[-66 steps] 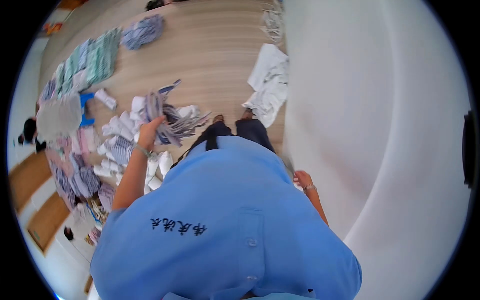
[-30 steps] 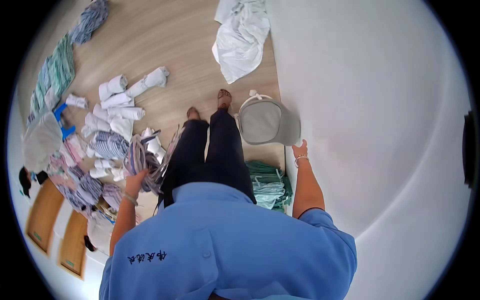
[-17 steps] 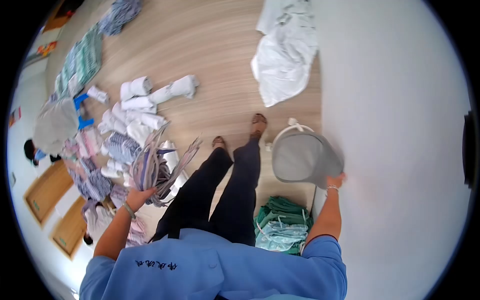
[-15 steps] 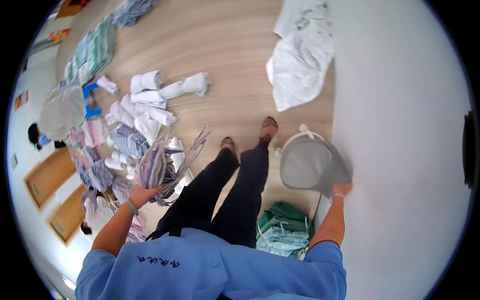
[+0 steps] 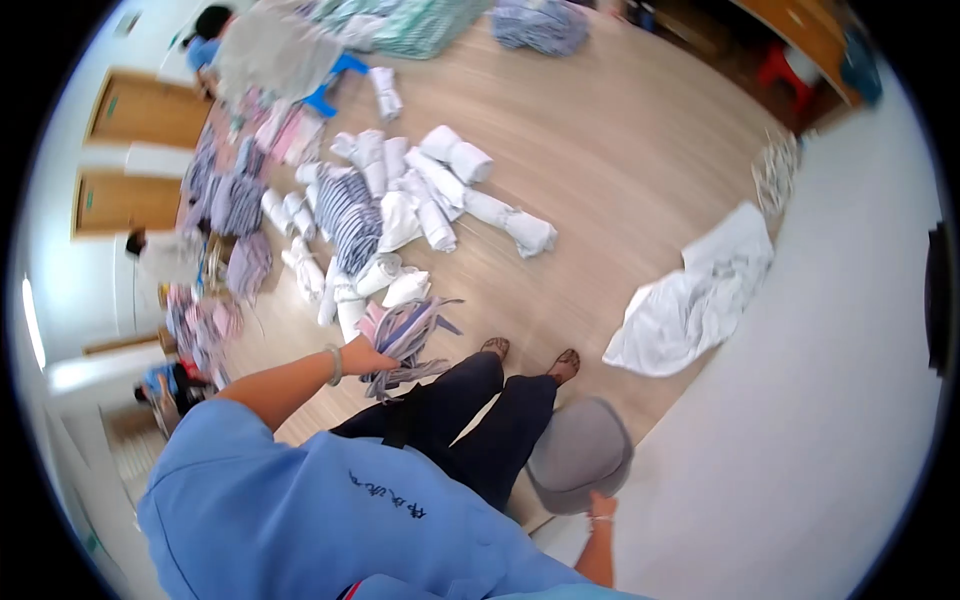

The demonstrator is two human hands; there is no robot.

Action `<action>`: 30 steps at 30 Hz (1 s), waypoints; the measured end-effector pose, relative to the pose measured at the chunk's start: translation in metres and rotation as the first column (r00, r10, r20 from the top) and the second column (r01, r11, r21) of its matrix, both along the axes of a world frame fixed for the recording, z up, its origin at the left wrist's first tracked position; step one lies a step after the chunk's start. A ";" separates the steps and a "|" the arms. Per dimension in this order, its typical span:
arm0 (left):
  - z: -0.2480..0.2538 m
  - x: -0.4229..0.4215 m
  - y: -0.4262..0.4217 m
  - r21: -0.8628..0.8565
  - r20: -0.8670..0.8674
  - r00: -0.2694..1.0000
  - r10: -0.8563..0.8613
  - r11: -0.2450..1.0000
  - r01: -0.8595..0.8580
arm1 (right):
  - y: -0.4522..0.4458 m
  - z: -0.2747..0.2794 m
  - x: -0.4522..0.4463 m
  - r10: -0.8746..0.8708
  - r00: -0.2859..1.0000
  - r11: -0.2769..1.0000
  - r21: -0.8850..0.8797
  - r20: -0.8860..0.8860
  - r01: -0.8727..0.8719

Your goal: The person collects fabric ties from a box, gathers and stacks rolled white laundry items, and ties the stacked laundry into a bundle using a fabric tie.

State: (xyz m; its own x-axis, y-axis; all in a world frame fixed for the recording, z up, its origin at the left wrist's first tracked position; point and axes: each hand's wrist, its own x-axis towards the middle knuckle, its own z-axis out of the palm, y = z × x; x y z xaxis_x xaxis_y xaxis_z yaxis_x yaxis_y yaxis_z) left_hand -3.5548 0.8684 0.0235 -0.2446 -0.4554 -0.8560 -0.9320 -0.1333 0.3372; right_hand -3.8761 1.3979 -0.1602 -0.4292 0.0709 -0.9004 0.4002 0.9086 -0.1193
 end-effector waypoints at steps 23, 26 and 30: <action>0.063 0.197 -0.059 -0.226 -0.091 0.482 0.871 0.453 -0.862 | -0.407 0.159 -0.079 0.250 0.944 0.967 0.100 -0.217 -0.233; 0.059 0.242 -0.086 -0.189 -0.048 0.423 0.905 0.407 -0.894 | -0.483 0.180 -0.069 0.311 0.922 0.950 0.082 -0.228 -0.300; 0.079 0.280 -0.123 -0.164 -0.059 0.309 0.949 0.296 -0.941 | -0.561 0.202 -0.063 0.371 0.900 0.928 0.057 -0.228 -0.368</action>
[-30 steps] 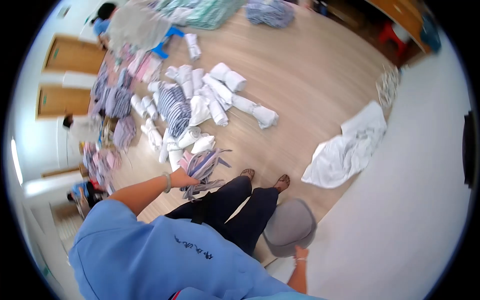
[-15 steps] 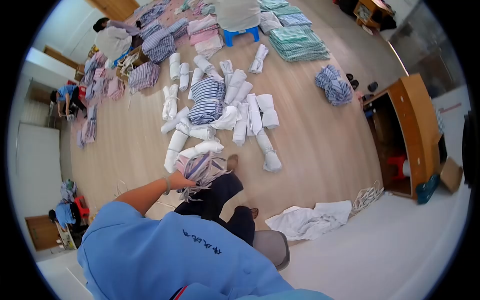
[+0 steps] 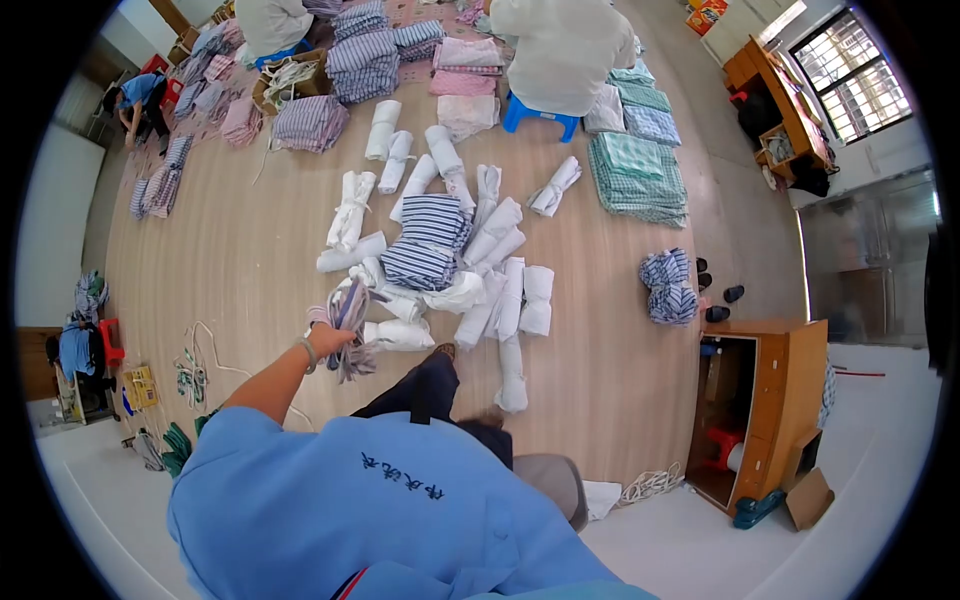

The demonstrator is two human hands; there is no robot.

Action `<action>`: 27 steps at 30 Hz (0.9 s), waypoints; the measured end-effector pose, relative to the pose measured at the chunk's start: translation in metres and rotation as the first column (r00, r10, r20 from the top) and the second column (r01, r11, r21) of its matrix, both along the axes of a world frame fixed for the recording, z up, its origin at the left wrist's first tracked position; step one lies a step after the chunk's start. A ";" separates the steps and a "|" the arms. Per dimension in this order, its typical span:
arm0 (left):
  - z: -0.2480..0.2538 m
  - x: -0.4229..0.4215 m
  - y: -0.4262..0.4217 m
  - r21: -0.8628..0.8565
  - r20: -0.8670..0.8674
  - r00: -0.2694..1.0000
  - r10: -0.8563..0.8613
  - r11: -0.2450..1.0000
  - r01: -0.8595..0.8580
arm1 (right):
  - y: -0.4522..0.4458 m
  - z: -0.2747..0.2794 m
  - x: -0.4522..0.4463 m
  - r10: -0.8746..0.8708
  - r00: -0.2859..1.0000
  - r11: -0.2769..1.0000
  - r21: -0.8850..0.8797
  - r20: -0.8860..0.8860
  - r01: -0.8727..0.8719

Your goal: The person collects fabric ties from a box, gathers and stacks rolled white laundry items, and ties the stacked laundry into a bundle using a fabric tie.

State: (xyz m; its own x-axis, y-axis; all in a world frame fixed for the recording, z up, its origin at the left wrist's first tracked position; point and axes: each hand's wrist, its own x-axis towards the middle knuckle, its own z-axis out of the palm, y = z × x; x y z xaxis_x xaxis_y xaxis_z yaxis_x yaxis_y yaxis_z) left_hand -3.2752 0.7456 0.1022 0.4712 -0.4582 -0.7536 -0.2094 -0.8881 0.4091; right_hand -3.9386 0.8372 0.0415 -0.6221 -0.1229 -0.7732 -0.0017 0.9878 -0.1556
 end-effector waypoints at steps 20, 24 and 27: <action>-0.007 -0.103 -0.292 -0.117 -0.202 0.973 0.114 0.983 -0.139 | -0.209 -0.142 0.010 -0.153 0.940 0.961 0.266 0.304 0.071; -0.009 -0.136 -0.350 -0.144 -0.214 0.976 -0.042 0.990 0.011 | -0.215 -0.159 -0.003 -0.174 0.885 0.940 0.341 0.431 0.019; -0.011 -0.158 -0.362 -0.035 -0.144 0.979 -0.142 0.990 0.138 | -0.205 -0.195 -0.021 -0.275 0.863 0.872 0.489 0.424 0.038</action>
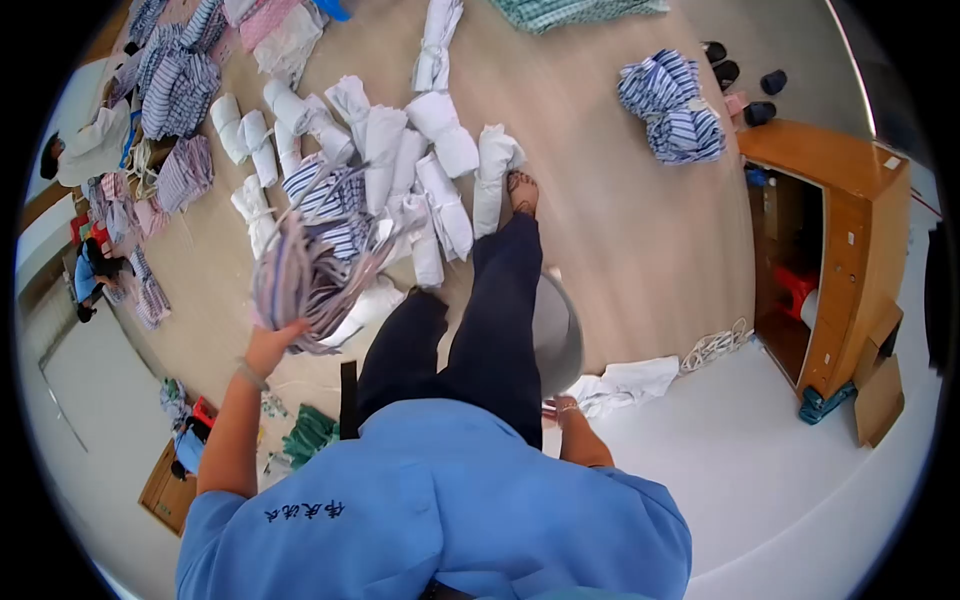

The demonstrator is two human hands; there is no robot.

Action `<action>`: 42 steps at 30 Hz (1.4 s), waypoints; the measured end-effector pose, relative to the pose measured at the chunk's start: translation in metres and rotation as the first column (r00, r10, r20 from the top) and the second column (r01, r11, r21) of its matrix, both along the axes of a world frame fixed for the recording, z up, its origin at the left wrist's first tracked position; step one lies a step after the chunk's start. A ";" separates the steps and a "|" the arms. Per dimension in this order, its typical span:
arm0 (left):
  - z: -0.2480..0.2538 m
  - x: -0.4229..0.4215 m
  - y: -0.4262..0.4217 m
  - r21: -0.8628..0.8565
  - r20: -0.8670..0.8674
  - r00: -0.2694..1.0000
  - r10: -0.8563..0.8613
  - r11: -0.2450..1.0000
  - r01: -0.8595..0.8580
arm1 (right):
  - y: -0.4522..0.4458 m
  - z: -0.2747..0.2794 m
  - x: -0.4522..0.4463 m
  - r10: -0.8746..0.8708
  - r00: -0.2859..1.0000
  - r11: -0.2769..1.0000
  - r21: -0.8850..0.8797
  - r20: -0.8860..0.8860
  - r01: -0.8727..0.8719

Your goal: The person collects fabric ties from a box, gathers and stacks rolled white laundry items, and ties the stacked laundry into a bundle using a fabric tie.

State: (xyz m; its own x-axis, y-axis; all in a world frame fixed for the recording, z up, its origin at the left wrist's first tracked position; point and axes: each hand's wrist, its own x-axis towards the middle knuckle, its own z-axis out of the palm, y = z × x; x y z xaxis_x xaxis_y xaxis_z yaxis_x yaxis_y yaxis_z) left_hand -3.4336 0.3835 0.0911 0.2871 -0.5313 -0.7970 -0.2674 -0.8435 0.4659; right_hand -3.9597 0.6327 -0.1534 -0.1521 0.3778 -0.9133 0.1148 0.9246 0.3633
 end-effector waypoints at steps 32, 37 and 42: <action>-0.003 -0.017 0.330 0.161 -0.663 0.721 -0.201 0.903 0.399 | -0.147 0.173 0.170 0.786 -0.479 0.023 -0.794 0.390 -0.608; -0.089 0.047 0.298 0.174 -0.593 0.749 0.295 0.955 -0.239 | -0.169 0.041 0.245 0.800 -0.600 -0.290 -0.867 0.013 -0.405; -0.121 0.110 0.245 -0.129 -0.407 0.740 0.536 0.768 -0.627 | -0.161 -0.124 0.229 0.762 -0.646 -0.500 -0.678 -0.049 -0.539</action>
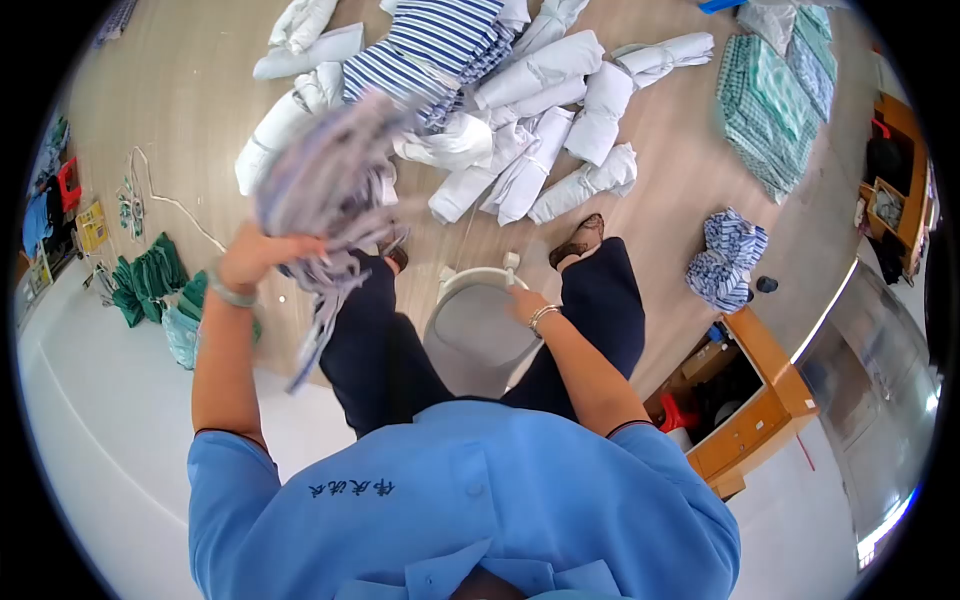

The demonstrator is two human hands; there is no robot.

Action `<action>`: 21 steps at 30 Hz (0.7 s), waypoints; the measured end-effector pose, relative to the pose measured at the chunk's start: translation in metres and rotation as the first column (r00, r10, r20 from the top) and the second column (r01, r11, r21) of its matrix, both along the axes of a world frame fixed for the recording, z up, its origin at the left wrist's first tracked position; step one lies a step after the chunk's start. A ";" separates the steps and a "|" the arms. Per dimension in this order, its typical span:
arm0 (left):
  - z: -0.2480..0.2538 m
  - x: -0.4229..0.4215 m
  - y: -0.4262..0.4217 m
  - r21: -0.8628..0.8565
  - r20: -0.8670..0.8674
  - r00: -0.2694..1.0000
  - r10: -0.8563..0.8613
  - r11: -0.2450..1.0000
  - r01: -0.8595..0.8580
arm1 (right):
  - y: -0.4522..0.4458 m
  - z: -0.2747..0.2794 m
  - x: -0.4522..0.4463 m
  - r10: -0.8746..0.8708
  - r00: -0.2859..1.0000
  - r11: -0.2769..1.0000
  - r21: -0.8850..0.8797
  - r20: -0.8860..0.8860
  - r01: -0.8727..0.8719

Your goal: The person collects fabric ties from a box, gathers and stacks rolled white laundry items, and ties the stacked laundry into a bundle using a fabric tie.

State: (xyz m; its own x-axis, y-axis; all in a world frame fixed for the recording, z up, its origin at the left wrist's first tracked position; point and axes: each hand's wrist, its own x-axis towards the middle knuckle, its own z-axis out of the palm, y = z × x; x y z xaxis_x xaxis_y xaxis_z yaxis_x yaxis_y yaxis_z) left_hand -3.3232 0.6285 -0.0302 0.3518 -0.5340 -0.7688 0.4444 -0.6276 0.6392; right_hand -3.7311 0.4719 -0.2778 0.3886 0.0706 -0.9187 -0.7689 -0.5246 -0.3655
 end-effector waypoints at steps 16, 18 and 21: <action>-0.146 0.049 -0.022 -0.728 -0.112 0.843 0.526 0.534 -0.430 | 0.081 -0.166 0.018 0.454 0.862 0.781 0.365 0.225 -0.507; -0.157 0.035 -0.029 -0.737 -0.145 0.832 0.536 0.502 -0.452 | 0.103 -0.178 0.019 0.557 0.773 0.673 0.380 0.305 -0.635; -0.164 0.011 -0.042 -0.776 -0.195 0.885 0.423 0.485 -0.403 | 0.118 -0.185 0.029 0.682 0.640 0.548 0.331 0.355 -0.768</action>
State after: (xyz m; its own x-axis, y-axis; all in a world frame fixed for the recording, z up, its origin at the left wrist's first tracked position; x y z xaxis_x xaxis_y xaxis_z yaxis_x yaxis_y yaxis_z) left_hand -3.3124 0.5865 -0.1944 0.7063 -0.6985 -0.1152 0.4968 0.3731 0.7836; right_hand -3.7022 0.5903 -0.4630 0.1655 0.7488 -0.6417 -0.1003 -0.6345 -0.7663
